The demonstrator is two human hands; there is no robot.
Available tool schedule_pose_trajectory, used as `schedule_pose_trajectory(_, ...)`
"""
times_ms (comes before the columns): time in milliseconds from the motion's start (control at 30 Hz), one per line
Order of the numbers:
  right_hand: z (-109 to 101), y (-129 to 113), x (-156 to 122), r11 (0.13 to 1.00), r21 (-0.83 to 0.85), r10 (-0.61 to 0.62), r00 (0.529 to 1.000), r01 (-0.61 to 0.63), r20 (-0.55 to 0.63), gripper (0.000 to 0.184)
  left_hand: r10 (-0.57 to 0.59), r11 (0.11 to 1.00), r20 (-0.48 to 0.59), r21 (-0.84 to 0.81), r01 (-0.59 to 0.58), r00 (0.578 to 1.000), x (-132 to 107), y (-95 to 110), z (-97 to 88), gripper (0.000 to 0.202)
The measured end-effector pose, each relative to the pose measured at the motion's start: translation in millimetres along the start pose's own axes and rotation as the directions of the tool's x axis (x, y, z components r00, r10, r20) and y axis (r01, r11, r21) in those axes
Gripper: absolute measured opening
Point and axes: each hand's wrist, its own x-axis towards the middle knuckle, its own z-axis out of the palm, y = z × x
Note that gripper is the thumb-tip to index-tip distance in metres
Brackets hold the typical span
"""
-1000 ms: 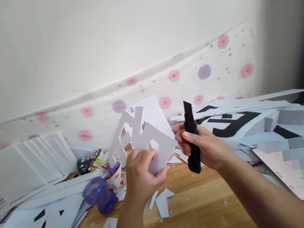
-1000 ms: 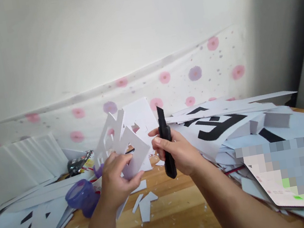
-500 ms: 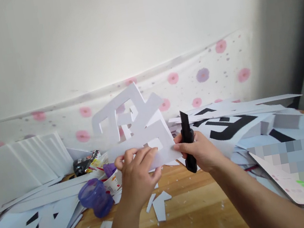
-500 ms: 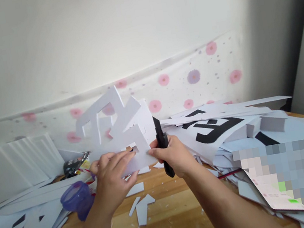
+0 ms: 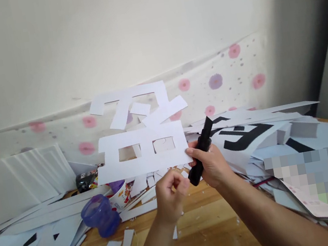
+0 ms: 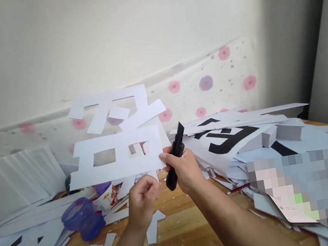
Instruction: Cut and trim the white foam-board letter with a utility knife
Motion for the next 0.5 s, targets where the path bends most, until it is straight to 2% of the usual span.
schedule_pose_trajectory(33,2,2,-2,1.0,-0.006,0.0,1.0,0.001,0.017,0.027,-0.093,0.99,-0.009,-0.106,0.092,0.996,2,-4,-0.6,0.027)
schedule_pose_trajectory(67,4,4,-5,1.0,-0.015,0.001,0.999,0.0,0.041,0.026,-0.133,0.976,-0.011,-0.175,0.129,0.991,5,-7,-1.7,0.033)
schedule_pose_trajectory(133,8,11,-11,0.999,-0.04,0.011,0.995,-0.007,0.102,0.026,-0.145,0.958,-0.037,-0.257,0.131,0.989,9,-8,-4.2,0.043)
schedule_pose_trajectory(267,6,18,-15,0.992,-0.126,0.024,0.965,0.009,0.261,0.026,-0.284,0.849,-0.168,-0.502,0.166,0.944,14,1,-7.3,0.029)
schedule_pose_trajectory(333,-2,13,-10,0.953,-0.267,-0.061,0.952,0.144,0.299,0.023,-0.323,0.818,-0.217,-0.554,0.156,0.921,14,5,-7.7,0.026)
schedule_pose_trajectory(400,-12,5,-2,0.81,-0.478,-0.224,0.932,0.341,0.285,0.016,-0.329,0.802,-0.232,-0.58,0.142,0.915,14,8,-7.0,0.022)
schedule_pose_trajectory(500,-25,-5,10,0.501,-0.698,-0.45,0.843,0.512,0.295,0.007,-0.335,0.778,-0.201,-0.61,0.15,0.92,10,12,-2.9,0.017)
